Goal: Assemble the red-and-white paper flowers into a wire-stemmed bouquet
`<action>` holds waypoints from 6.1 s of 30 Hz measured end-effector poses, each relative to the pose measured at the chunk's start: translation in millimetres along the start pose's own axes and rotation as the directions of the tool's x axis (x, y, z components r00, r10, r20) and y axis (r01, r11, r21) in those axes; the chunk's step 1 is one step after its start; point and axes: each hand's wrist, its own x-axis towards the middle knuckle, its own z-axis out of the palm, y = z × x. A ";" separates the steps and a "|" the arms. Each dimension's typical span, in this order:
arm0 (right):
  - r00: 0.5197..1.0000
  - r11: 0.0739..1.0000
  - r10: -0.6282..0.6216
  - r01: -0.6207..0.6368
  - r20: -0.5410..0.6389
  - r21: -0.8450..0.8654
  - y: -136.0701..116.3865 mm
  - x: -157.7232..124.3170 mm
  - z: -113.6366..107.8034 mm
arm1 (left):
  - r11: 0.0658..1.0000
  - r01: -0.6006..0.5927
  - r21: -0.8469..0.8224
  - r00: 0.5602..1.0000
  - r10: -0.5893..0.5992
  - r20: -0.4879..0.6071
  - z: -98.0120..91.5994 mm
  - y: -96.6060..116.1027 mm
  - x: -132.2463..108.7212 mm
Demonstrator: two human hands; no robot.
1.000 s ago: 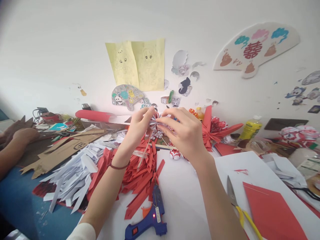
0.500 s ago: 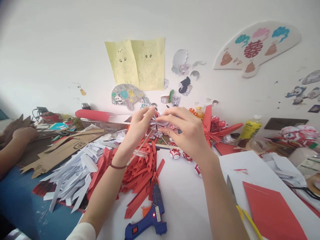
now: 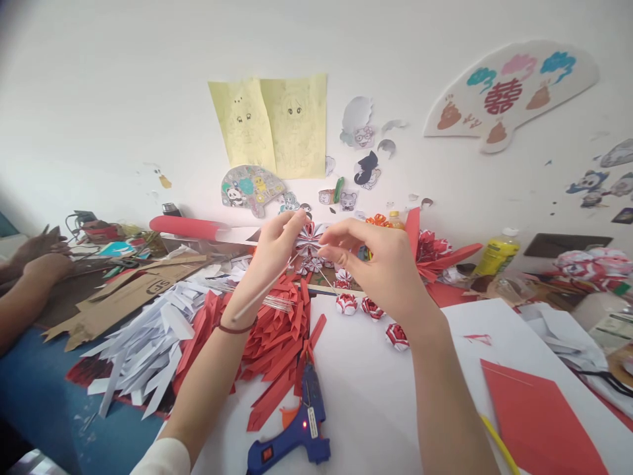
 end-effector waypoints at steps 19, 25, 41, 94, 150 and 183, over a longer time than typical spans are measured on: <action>0.969 0.782 -0.234 0.142 -0.075 -0.607 0.7 -3.7 28.8 | 0.997 -0.021 0.076 0.999 0.025 -0.043 2.8 5.1 -1.7; 0.979 0.830 -0.190 0.120 -0.074 -0.544 -1.9 -2.7 24.7 | 0.997 -0.027 0.072 0.999 0.030 -0.044 0.9 5.5 -2.3; 0.934 0.808 -0.346 0.246 -0.093 -0.535 5.5 -3.9 27.9 | 0.998 -0.012 0.063 0.999 0.014 -0.041 2.6 4.1 -1.6; 0.984 0.995 -0.037 0.020 -0.172 -0.096 6.7 -0.4 10.7 | 1.000 -0.012 0.017 0.998 0.011 0.054 3.9 6.1 -3.6; 0.869 0.740 -0.489 0.460 0.077 -0.491 -12.1 -8.3 3.5 | 0.999 -0.054 0.010 0.998 0.054 -0.022 -5.1 4.8 -1.6; 0.956 0.936 -0.249 0.196 -0.155 -0.292 -17.0 -4.9 -9.6 | 0.998 -0.054 -0.014 0.998 0.053 -0.042 -6.7 1.9 1.0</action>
